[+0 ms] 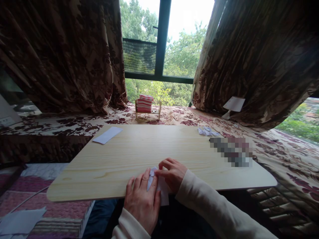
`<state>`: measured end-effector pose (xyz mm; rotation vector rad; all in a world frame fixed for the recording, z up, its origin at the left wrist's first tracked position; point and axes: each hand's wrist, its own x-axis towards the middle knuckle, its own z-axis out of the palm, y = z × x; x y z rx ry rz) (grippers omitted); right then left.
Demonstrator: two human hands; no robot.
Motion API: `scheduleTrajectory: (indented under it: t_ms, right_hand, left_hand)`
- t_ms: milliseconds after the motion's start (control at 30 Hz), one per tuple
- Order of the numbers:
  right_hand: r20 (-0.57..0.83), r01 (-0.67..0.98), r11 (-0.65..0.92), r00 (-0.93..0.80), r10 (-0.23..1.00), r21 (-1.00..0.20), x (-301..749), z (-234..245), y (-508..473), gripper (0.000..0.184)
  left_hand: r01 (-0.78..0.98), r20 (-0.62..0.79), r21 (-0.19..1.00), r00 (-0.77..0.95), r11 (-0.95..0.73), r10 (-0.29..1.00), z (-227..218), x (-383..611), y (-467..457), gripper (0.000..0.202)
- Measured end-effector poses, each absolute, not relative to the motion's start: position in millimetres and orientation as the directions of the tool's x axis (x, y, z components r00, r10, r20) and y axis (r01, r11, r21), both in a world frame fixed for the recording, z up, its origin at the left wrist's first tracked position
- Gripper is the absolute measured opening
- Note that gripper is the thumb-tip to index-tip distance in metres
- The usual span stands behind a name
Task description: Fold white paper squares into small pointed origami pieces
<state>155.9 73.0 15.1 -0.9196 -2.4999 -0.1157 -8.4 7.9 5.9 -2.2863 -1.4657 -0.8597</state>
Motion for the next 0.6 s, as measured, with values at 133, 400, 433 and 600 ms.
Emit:
scheduleTrajectory:
  t_ms: [133, 400, 433, 600]
  right_hand:
    - [0.458, 0.652, 0.751, -0.639, 0.618, -0.103, 160.8, 21.8, 75.0, 0.032]
    - [0.381, 0.680, 0.731, -0.693, 0.611, 0.064, 154.7, 20.0, 77.4, 0.023]
    - [0.369, 0.689, 0.720, -0.691, 0.622, 0.076, 152.9, 20.2, 76.8, 0.022]
    - [0.326, 0.750, 0.652, -0.648, 0.688, 0.113, 145.1, 25.5, 77.3, 0.017]
  left_hand:
    - [0.896, 0.604, 0.043, 0.329, -0.442, 0.726, 5.2, -10.4, 8.9, 0.034]
    - [0.887, 0.579, 0.000, 0.377, -0.462, 0.723, 3.3, -12.4, 8.8, 0.036]
    - [0.886, 0.582, 0.005, 0.374, -0.463, 0.722, 3.6, -12.0, 8.9, 0.035]
    - [0.880, 0.585, -0.016, 0.394, -0.475, 0.709, 3.9, -12.7, 10.3, 0.034]
